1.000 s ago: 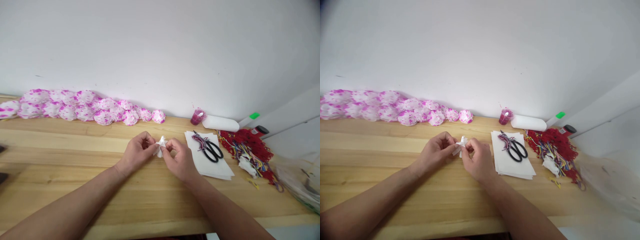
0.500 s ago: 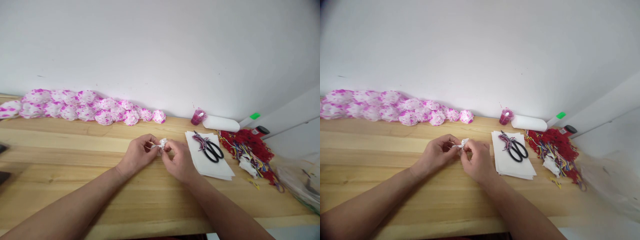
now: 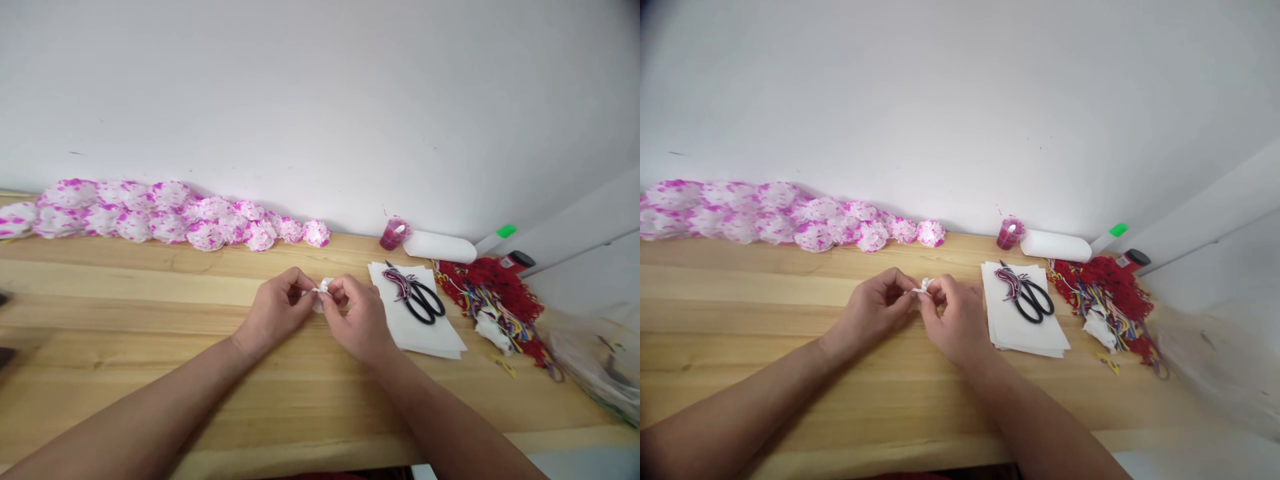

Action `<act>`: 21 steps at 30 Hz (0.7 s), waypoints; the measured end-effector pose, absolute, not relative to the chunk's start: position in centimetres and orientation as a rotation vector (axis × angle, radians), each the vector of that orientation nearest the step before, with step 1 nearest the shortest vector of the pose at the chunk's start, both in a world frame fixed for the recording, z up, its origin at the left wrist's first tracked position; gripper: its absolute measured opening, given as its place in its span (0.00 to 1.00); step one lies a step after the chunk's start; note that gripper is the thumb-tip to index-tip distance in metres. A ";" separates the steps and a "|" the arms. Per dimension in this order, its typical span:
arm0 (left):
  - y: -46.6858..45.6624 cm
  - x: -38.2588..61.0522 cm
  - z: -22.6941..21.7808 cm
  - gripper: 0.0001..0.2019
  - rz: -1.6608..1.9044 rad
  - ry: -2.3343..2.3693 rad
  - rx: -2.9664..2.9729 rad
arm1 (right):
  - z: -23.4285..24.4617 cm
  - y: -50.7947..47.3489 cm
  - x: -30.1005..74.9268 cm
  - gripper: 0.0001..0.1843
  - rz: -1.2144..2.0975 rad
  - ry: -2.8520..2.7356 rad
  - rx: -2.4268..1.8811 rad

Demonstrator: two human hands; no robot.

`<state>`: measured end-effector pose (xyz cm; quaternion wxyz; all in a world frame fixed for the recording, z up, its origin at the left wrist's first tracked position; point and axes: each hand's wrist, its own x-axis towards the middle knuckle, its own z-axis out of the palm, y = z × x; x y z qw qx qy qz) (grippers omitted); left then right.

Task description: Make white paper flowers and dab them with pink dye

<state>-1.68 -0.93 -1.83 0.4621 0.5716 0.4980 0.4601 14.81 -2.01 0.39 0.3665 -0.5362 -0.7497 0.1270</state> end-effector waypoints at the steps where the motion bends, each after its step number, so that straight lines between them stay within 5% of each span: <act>1: -0.9 -1.7 -1.8 0.07 1.136 1.220 1.369 | 0.4 -2.0 14.8 0.06 0.386 -1.919 -1.371; 7: -0.4 -1.9 -1.5 0.12 1.120 1.087 1.116 | 0.2 -1.8 15.1 0.09 0.630 -1.805 -1.422; 21: -0.6 -1.8 -1.6 0.11 1.215 1.203 1.262 | 0.5 -2.2 14.6 0.07 0.460 -1.895 -1.424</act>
